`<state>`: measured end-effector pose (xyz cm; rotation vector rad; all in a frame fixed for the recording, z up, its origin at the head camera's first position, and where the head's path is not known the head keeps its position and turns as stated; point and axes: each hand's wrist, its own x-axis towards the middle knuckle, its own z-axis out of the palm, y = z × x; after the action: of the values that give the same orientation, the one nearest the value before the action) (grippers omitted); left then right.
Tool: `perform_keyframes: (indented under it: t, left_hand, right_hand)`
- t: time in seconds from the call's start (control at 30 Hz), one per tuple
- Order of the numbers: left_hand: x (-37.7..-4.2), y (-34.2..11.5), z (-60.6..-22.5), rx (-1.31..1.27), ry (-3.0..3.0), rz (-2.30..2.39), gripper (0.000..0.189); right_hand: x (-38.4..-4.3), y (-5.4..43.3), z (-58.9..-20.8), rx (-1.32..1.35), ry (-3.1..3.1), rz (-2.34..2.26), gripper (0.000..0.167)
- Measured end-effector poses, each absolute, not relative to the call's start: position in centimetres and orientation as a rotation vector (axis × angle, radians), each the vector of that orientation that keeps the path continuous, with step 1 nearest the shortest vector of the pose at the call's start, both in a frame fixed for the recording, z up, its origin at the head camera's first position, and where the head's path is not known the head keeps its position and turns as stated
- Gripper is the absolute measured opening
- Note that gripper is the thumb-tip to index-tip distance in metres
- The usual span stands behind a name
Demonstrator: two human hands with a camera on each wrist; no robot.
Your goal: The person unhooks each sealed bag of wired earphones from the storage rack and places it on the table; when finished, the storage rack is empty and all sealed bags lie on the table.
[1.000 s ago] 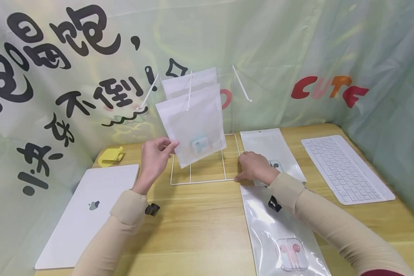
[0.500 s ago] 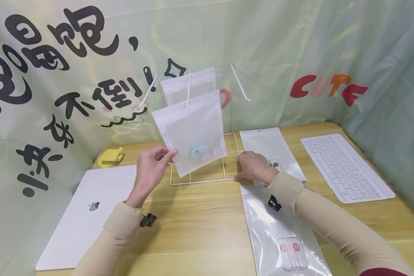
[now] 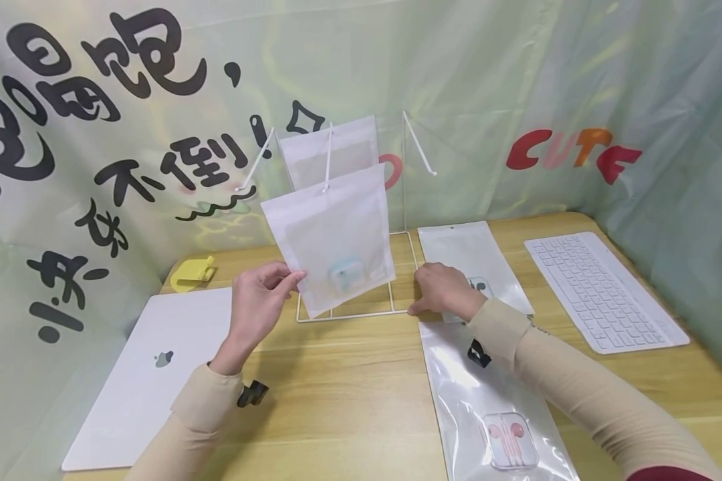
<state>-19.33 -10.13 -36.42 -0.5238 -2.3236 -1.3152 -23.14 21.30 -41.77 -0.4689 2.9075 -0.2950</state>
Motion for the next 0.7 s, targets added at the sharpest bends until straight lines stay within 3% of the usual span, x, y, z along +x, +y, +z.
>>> perform_keyframes:
  t: [0.7]
  left_hand:
    - [-17.1, -10.2, -35.7, -0.603, -2.249, -1.319, 0.007]
  right_hand:
    - [-23.0, 21.2, -41.5, -0.450, 2.902, -0.300, 0.066]
